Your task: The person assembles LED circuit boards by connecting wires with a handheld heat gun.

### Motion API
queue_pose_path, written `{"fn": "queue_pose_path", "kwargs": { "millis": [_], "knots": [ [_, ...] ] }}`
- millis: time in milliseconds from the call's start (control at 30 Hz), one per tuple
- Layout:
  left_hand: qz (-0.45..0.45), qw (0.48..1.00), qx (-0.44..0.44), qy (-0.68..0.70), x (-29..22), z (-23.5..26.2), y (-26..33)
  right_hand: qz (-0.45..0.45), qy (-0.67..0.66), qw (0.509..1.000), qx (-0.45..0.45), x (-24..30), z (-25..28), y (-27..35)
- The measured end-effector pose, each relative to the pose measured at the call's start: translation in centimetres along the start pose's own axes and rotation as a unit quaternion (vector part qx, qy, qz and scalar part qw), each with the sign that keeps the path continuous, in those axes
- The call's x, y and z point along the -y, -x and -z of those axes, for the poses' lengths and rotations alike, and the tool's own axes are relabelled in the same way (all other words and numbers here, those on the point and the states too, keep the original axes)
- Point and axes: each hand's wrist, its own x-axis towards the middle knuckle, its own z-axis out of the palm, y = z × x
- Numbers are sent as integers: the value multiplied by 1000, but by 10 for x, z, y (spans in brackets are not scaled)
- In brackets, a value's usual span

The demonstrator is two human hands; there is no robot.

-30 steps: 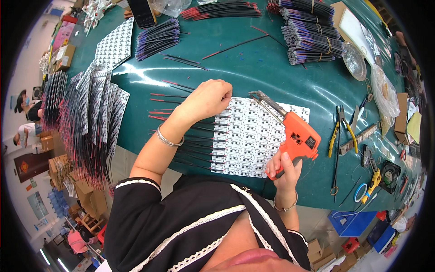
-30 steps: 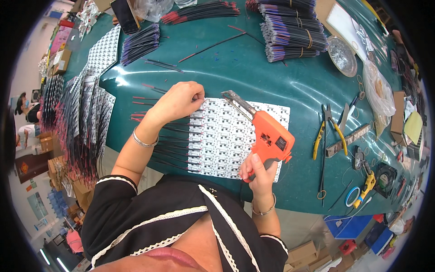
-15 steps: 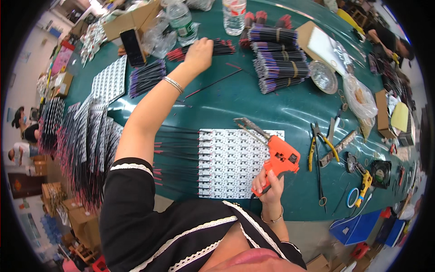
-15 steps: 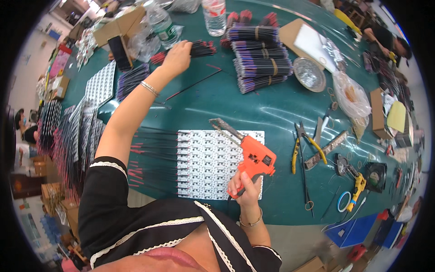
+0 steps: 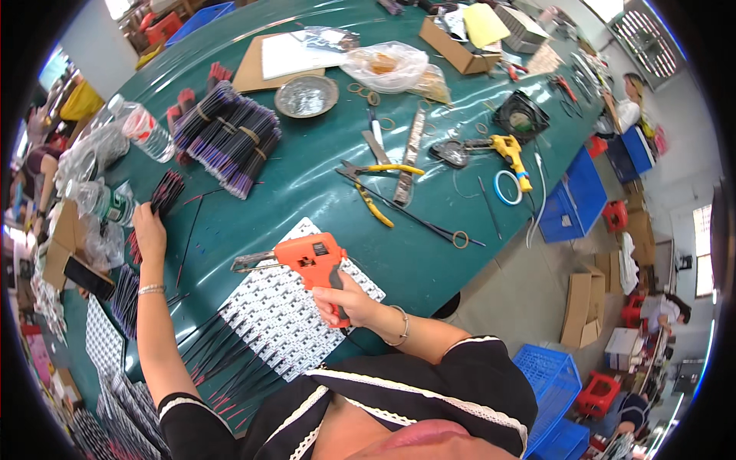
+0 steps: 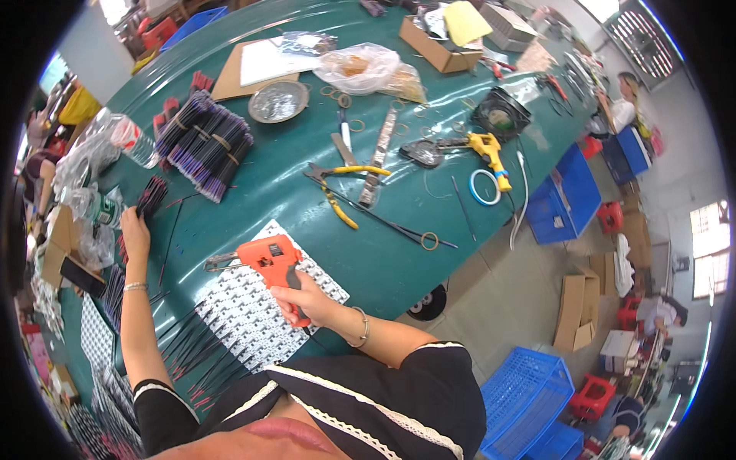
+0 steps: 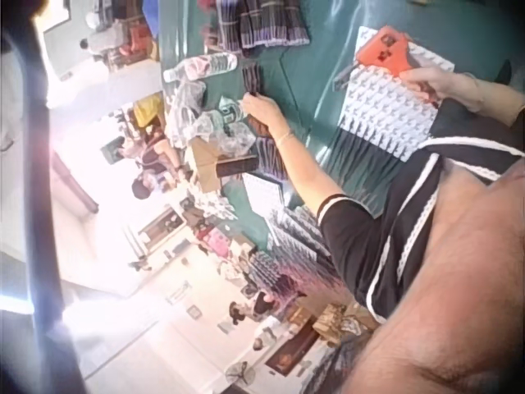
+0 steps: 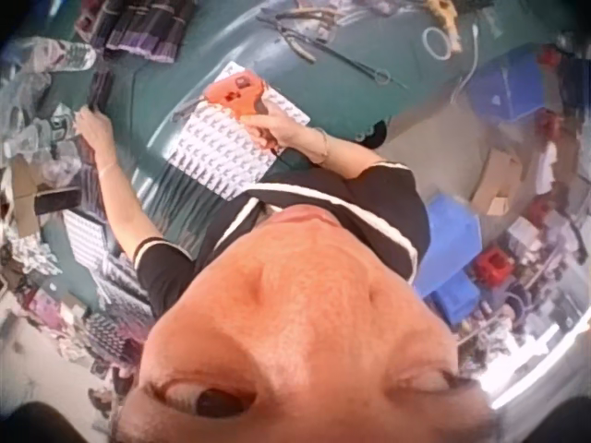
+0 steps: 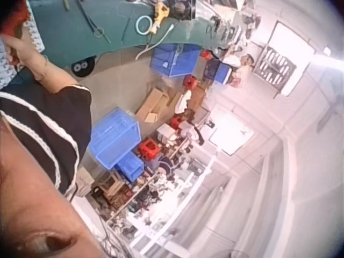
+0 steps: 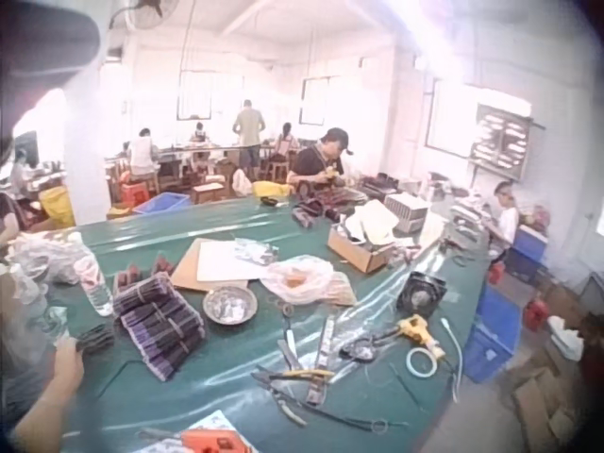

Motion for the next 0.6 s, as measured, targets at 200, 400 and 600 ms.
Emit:
{"fn": "queue_pose_path", "kwargs": {
  "millis": [200, 400, 600],
  "knots": [
    [83, 983, -76, 147, -4, 40, -5, 0, -2, 1000, 23, -7, 9, -4],
    [73, 940, -291, 166, -44, 112, 11, 0, 25, 999, -26, -8, 5, -2],
    [206, 891, -240, 325, -49, 91, 40, 39, 42, 998, 18, -10, 9, 4]
  ]
}}
